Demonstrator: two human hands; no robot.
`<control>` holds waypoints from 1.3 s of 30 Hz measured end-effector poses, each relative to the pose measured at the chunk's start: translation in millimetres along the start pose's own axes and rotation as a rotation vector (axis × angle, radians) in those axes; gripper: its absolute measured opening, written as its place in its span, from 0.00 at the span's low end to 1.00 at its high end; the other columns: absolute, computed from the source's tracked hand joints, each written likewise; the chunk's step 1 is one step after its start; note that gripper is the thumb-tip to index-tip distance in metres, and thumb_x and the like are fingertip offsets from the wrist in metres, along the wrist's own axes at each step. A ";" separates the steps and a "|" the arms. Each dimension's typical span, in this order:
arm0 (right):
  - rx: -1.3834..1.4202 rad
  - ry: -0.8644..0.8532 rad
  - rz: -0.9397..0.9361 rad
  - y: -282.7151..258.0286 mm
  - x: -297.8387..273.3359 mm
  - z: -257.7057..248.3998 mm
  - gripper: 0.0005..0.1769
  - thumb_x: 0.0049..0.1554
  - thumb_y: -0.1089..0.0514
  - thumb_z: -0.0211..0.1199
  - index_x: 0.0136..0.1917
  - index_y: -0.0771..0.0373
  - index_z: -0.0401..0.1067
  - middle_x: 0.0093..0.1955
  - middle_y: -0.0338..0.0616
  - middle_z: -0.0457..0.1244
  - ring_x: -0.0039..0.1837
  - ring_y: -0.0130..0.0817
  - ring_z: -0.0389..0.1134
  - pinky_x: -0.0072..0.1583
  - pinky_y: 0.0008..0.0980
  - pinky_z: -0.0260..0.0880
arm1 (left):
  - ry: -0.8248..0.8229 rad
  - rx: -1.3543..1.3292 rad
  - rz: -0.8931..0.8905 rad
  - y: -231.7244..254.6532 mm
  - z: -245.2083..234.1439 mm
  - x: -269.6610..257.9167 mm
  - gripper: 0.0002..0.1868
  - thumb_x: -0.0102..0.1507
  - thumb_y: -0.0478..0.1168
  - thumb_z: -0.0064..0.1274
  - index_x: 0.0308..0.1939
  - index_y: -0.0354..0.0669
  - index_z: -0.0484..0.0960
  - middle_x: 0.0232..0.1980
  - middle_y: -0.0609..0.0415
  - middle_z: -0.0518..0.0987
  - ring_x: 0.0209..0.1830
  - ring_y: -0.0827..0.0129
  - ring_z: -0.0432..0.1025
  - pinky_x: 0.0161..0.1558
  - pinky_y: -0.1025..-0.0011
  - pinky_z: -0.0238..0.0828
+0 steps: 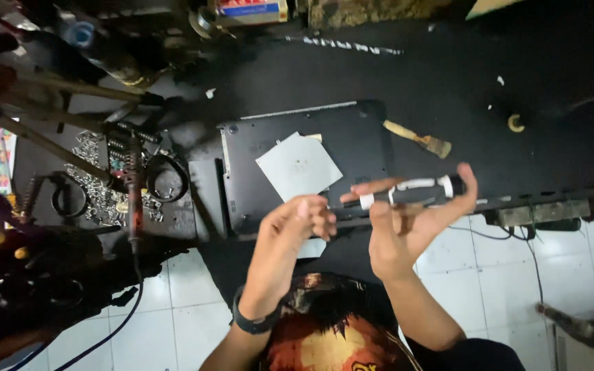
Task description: The person uses a screwdriver to remove screws from the back of a black electronic device. They then remove a metal cover and place it aside before lifting the back casing off to reveal the internal circuit board and components.
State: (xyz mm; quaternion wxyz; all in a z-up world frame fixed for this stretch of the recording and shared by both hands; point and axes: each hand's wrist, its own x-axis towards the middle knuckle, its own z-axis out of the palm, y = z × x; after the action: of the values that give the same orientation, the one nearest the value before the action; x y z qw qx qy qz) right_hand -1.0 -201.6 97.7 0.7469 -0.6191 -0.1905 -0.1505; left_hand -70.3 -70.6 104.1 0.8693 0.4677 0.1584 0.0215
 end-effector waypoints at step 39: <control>-0.141 -0.491 -0.144 -10.3 -2.1 -27.4 0.12 0.68 0.56 0.56 0.63 0.57 0.64 0.57 0.34 0.67 0.56 0.37 0.79 0.65 0.37 0.82 | -0.120 0.533 0.640 22.0 -22.0 12.7 0.06 0.65 0.37 0.55 0.40 0.37 0.78 0.36 0.47 0.82 0.39 0.60 0.82 0.61 0.56 0.84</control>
State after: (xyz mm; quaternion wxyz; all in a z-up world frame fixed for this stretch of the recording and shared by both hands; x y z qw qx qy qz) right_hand -4.9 -230.4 101.2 0.6206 -0.6724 -0.3988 -0.0615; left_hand -62.3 -38.1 107.6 0.6750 0.7023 -0.0457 0.2215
